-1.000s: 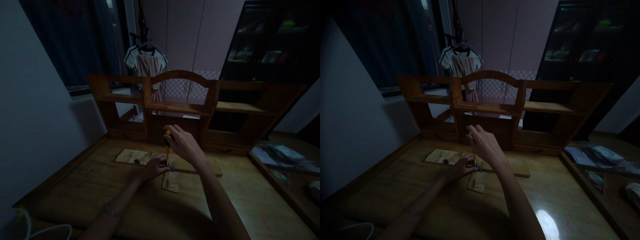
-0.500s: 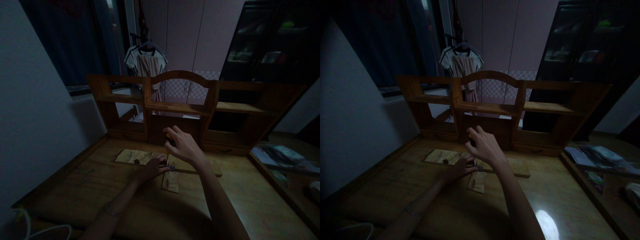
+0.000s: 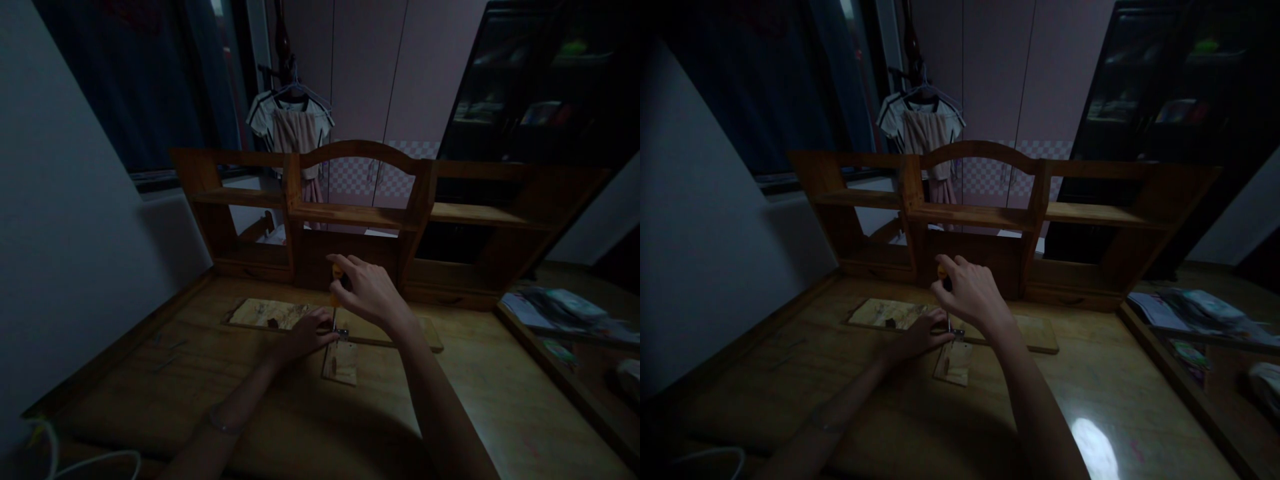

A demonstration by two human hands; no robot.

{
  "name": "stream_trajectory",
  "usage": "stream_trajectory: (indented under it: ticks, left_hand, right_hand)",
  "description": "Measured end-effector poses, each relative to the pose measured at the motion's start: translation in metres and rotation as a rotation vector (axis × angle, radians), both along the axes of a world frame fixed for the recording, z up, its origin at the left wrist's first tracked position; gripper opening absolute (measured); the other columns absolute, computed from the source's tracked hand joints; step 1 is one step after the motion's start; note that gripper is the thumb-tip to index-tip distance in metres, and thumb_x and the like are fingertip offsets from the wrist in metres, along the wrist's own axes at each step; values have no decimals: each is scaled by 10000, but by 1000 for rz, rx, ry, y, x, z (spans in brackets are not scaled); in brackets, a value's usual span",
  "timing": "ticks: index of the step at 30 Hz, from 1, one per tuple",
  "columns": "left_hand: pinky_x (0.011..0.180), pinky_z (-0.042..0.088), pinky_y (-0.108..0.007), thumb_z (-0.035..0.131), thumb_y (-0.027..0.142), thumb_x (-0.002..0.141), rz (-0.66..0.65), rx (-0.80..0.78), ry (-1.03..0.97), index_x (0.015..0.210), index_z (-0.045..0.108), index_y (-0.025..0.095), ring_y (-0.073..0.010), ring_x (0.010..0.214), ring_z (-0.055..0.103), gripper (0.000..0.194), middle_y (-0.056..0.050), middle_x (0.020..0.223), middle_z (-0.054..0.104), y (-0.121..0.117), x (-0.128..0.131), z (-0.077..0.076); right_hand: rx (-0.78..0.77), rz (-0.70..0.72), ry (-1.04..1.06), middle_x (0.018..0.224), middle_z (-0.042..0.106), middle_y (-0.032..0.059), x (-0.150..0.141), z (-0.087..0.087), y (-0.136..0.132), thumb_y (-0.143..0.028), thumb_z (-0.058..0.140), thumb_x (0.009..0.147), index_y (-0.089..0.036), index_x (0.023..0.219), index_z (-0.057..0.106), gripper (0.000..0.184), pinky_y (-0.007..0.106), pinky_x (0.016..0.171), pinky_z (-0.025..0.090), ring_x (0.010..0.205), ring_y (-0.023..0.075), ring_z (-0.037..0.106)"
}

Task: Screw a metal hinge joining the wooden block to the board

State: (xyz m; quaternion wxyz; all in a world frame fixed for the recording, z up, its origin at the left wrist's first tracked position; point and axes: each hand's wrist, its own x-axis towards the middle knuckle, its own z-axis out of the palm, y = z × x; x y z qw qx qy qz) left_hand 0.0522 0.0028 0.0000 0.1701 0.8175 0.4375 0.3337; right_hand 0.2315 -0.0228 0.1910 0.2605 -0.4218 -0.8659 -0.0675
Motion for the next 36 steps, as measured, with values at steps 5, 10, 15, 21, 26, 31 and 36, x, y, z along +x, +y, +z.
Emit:
stream_trajectory:
  ticks: [5,10,15,21,26,31,36]
  left_hand:
    - [781,444,-288,715,352,810,-16,-2,-7,852,631,186,-177,852,585,191,-29,936,627,0,0,1]
    - [790,448,-289,705,366,820,-24,-8,-9,867,633,185,-180,861,589,201,-32,936,632,1,0,-1]
    - [777,453,-287,707,389,817,-20,4,-12,894,642,187,-178,844,598,226,-36,950,635,1,-2,-3]
    - [834,452,-308,723,395,802,-18,36,-9,899,638,185,-199,905,600,246,-44,975,637,2,-2,-4]
    - [811,455,-297,712,400,811,-32,17,-16,884,634,186,-189,879,602,238,-42,961,636,2,-1,-2]
    - [785,448,-286,700,415,820,-45,-2,-33,884,633,184,-182,870,600,249,-39,965,640,1,-1,-1]
    - [740,433,-281,647,433,859,-26,-30,-16,805,629,173,-165,781,573,266,-31,874,626,3,0,0]
  right_hand:
    - [15,-30,-7,953,708,43,-1,-2,4,-376,428,960,-224,1226,514,318,279,617,303,770,184,651]
    - [46,-38,-11,817,701,1,-1,-5,9,-409,430,982,-252,1183,496,264,270,558,229,657,164,626]
    - [36,1,1,810,688,-2,0,-2,6,-348,459,951,-250,1176,489,247,267,575,243,654,157,608]
    - [7,-16,-16,793,683,4,0,1,2,-307,421,936,-235,1238,472,314,276,585,252,653,168,609]
    - [33,-68,-43,723,667,-4,1,-1,5,-325,402,949,-228,1240,470,315,284,563,232,626,185,614]
    - [47,-90,-55,710,665,2,3,-2,6,-332,395,955,-222,1234,475,311,286,563,228,629,188,619]
    - [40,-88,-55,728,672,9,3,-2,5,-329,398,952,-219,1248,473,324,290,573,238,631,180,617]
